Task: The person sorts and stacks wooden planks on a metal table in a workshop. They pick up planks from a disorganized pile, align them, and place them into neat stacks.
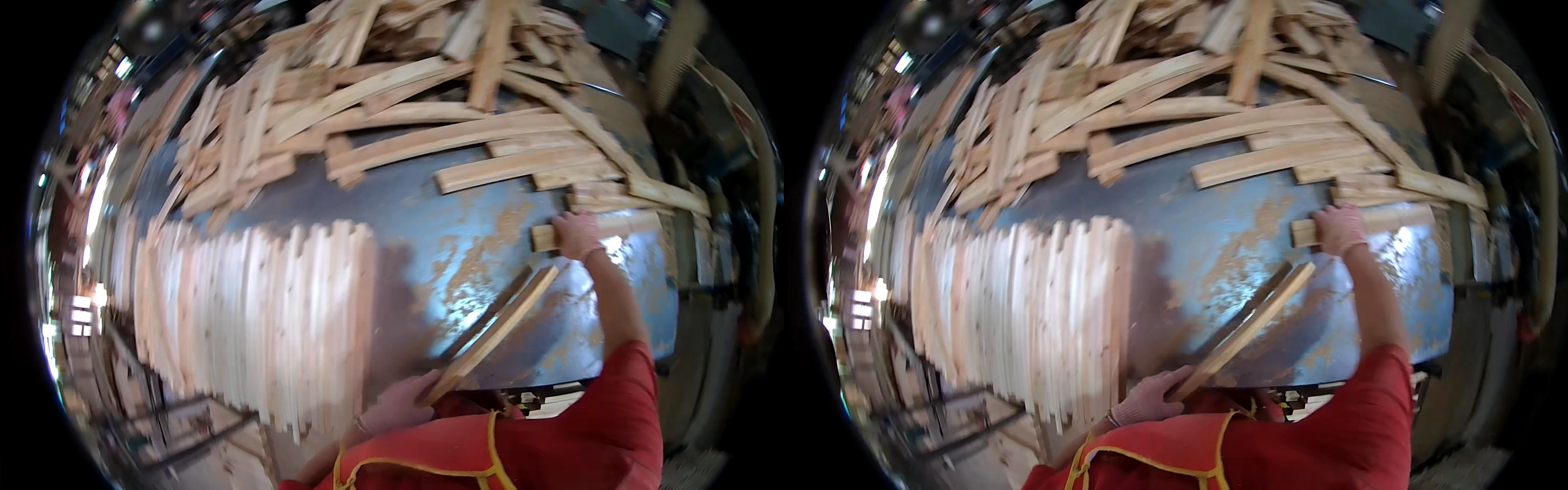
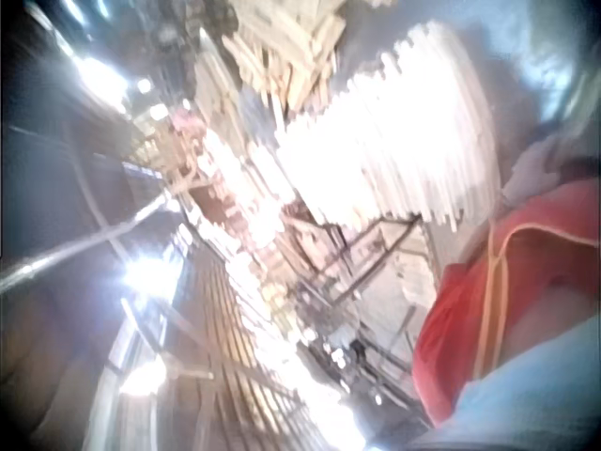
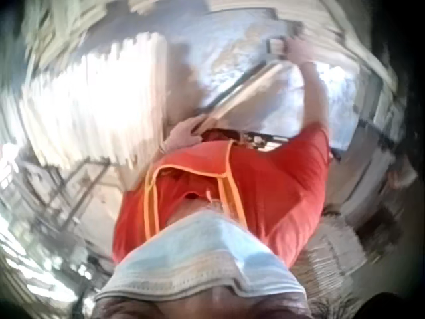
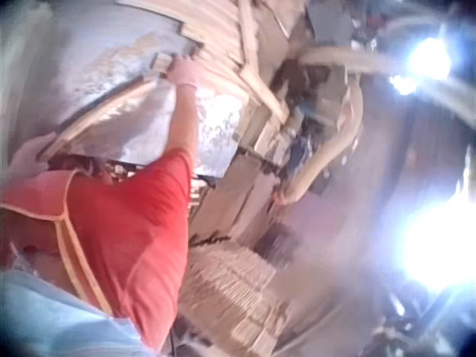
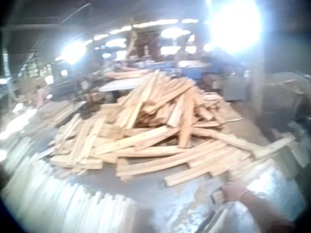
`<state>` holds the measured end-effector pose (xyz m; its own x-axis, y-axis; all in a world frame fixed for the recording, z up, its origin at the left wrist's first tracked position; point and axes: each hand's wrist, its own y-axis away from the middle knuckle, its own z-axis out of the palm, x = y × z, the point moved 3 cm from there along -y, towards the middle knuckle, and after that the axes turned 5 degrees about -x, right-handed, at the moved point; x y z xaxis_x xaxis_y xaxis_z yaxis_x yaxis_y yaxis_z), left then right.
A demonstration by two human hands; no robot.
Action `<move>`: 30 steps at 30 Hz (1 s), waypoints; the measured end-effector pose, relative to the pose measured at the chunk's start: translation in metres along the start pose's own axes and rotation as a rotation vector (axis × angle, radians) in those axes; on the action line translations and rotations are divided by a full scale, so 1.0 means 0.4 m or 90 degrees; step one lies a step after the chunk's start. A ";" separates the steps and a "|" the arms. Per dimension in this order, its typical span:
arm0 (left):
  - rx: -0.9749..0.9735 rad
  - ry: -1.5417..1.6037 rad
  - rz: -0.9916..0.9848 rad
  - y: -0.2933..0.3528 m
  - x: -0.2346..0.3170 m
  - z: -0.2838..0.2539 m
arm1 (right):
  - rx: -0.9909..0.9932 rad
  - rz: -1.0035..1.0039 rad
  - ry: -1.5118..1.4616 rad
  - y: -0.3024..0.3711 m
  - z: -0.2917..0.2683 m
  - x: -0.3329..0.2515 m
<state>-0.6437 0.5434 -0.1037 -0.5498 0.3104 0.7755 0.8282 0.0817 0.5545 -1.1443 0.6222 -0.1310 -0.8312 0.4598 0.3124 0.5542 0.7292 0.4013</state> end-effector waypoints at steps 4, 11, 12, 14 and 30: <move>0.268 -0.129 -0.171 0.136 -0.064 0.022 | -0.026 -0.099 -0.167 0.039 -0.105 -0.063; 0.603 -0.448 -0.086 0.210 -0.197 0.044 | -0.172 -0.013 -0.914 0.030 -0.136 -0.366; 0.599 -0.439 -0.071 0.231 -0.215 0.062 | -0.185 0.014 -1.029 0.042 -0.143 -0.430; 0.706 -0.434 -0.130 0.325 -0.271 0.106 | -0.163 -0.012 -1.181 0.075 -0.166 -0.587; 0.605 0.780 -0.256 0.519 -0.566 0.318 | 0.036 -0.066 -1.151 0.217 -0.027 -0.886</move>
<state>-0.3335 0.6104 -0.2024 -0.1019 -0.7488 0.6549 0.1219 0.6439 0.7553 -0.8013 0.5171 -0.1976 0.1028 0.3122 -0.9444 0.5325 0.7847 0.3174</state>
